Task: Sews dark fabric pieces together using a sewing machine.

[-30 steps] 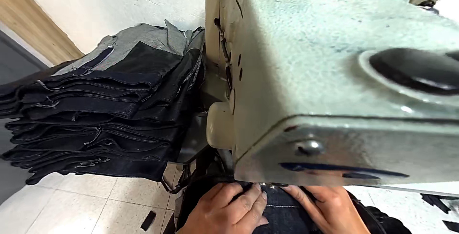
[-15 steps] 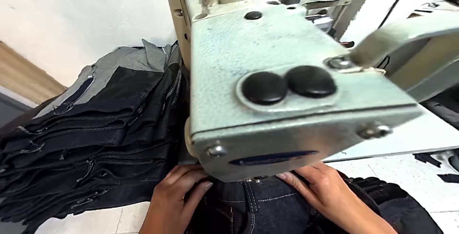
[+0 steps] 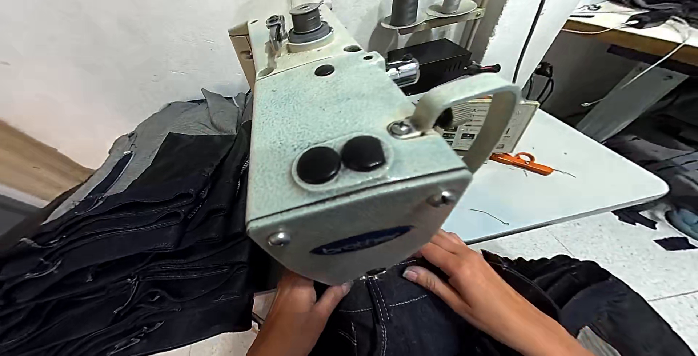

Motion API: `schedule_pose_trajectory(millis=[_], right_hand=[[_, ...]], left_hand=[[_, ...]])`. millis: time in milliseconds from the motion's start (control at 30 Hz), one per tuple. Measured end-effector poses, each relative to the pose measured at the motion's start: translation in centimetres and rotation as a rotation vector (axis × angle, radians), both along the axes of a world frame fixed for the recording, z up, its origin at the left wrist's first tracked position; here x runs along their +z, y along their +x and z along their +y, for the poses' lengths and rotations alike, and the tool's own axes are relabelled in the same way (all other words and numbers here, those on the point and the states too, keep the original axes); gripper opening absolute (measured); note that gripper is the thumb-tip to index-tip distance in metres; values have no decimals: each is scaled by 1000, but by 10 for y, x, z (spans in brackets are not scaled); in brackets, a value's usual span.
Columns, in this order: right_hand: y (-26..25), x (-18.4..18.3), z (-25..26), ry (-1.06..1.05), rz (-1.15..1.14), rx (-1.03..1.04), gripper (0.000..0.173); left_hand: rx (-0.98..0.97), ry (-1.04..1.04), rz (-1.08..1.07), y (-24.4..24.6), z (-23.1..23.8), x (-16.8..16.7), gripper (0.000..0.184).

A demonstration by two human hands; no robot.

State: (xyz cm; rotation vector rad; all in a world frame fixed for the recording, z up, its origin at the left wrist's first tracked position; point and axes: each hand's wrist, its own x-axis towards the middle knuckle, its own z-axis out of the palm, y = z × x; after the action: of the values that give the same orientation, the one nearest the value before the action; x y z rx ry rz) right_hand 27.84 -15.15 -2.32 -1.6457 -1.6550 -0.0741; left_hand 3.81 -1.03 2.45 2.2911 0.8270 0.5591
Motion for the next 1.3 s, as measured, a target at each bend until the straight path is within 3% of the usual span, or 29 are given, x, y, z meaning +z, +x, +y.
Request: schedule_pose_trajectory(millis=[167,300,533,633,767,933,1133,1300], right_hand=[[-15,-10,17,80,141,-17,45],[-1,-1,48,172,30,-85,38],[4,7,46,128,100,-42,36],[4,9,46,145,82,-49,37],[4,12,46,143,85,-48,38],[3,13,45,179,78,-34,38],[-1,12,42,183,66,-44,40],[-2,18,39,111,-50,-65,36]], left_hand=[[12,-41,-42,9,-8,-5,29],[150,-187,-30,22,1,-3,34],[117,-170,146,24,10,8,34],[47,-41,57,18,18,-7,33],[21,-111,106,22,14,12,27],[-58,52,-35,13,14,3,20],[-193,-10,-153,14,23,15,10],[-180,-61,-87,15,27,19,13]])
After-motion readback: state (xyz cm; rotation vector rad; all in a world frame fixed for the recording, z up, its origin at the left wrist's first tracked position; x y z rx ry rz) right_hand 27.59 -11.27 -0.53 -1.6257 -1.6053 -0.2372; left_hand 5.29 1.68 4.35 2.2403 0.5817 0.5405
